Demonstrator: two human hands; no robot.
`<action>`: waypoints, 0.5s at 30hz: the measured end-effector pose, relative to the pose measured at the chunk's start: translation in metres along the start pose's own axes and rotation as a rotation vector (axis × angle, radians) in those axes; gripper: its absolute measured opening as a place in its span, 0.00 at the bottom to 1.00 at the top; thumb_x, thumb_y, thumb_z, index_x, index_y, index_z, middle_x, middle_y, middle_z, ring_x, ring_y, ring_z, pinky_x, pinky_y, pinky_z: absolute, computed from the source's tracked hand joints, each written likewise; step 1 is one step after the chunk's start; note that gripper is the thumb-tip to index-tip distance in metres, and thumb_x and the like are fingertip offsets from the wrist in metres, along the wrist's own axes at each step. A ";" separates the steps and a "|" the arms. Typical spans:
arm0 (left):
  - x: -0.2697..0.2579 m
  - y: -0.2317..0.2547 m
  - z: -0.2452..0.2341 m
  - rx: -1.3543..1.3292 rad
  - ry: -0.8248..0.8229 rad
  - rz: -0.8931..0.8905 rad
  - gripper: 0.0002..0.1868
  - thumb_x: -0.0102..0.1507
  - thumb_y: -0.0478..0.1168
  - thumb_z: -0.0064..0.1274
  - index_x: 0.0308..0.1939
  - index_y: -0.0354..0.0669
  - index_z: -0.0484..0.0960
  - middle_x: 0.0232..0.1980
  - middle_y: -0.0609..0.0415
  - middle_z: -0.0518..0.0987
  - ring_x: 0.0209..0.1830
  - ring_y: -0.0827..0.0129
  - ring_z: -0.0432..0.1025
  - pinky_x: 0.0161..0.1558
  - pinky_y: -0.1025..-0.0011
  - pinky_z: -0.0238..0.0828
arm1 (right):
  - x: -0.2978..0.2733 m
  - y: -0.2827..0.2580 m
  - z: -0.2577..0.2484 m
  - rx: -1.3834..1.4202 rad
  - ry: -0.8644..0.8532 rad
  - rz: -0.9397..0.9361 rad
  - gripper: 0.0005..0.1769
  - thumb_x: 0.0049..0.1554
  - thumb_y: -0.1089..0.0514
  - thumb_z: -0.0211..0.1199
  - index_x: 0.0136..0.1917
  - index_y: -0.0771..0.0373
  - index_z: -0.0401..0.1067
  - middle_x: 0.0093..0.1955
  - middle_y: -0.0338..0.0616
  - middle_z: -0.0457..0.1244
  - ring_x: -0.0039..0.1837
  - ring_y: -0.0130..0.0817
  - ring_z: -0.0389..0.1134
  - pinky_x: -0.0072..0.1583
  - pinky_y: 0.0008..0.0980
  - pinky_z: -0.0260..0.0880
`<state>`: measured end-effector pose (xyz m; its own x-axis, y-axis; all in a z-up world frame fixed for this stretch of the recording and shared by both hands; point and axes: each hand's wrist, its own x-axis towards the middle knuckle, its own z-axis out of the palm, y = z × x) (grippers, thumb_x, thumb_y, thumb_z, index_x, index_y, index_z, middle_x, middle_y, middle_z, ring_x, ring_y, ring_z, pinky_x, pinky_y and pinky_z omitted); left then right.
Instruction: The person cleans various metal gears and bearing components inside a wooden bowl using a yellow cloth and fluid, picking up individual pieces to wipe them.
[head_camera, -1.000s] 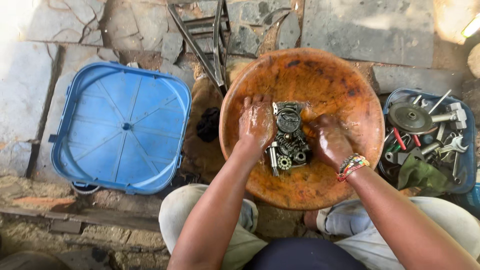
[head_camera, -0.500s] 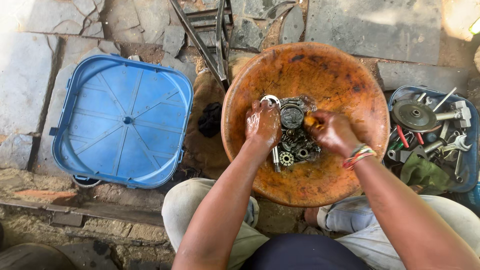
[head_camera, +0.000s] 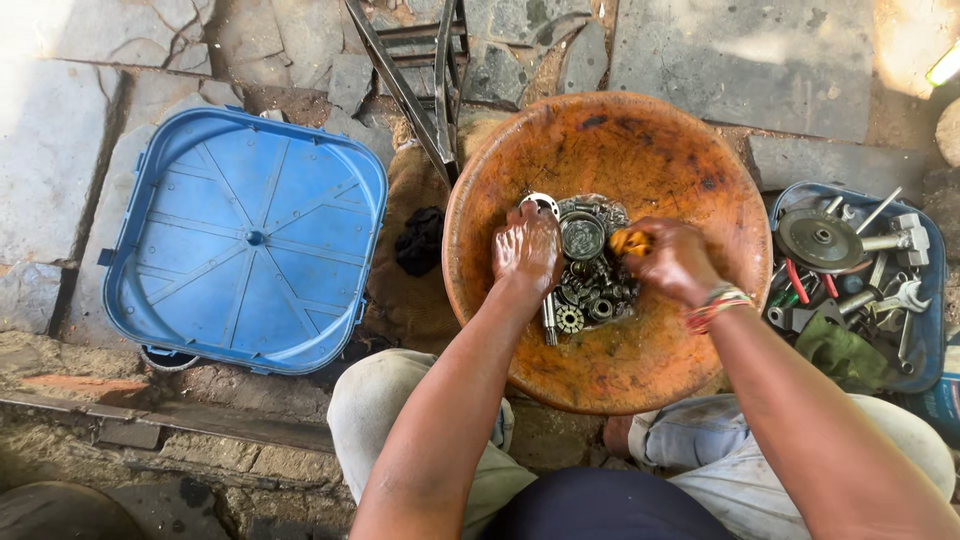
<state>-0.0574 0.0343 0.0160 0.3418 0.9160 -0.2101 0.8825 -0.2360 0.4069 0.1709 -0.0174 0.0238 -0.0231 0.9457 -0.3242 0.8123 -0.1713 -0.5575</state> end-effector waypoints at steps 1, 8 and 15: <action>0.001 0.001 -0.004 -0.043 0.091 0.009 0.10 0.68 0.39 0.44 0.47 0.40 0.79 0.56 0.41 0.75 0.56 0.50 0.71 0.50 0.50 0.73 | -0.003 -0.001 -0.010 0.474 -0.037 0.034 0.25 0.51 0.61 0.71 0.61 0.65 0.73 0.59 0.50 0.68 0.61 0.41 0.68 0.66 0.40 0.68; -0.005 0.019 -0.035 -0.736 -0.024 0.011 0.12 0.71 0.42 0.42 0.48 0.35 0.73 0.40 0.36 0.80 0.37 0.51 0.76 0.39 0.52 0.75 | -0.035 -0.093 -0.053 0.678 0.191 -0.075 0.20 0.56 0.57 0.68 0.60 0.64 0.72 0.56 0.43 0.69 0.55 0.31 0.71 0.58 0.31 0.75; -0.042 0.050 -0.054 -1.068 0.038 0.260 0.09 0.70 0.35 0.46 0.53 0.33 0.73 0.48 0.37 0.76 0.47 0.48 0.72 0.49 0.55 0.72 | -0.003 -0.063 -0.014 0.583 0.491 -0.371 0.13 0.58 0.67 0.64 0.57 0.64 0.70 0.64 0.54 0.59 0.67 0.43 0.63 0.66 0.42 0.68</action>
<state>-0.0454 0.0020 0.0931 0.4505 0.8927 0.0129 0.0445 -0.0369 0.9983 0.1279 -0.0056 0.0710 0.1361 0.9584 0.2511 0.3687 0.1862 -0.9107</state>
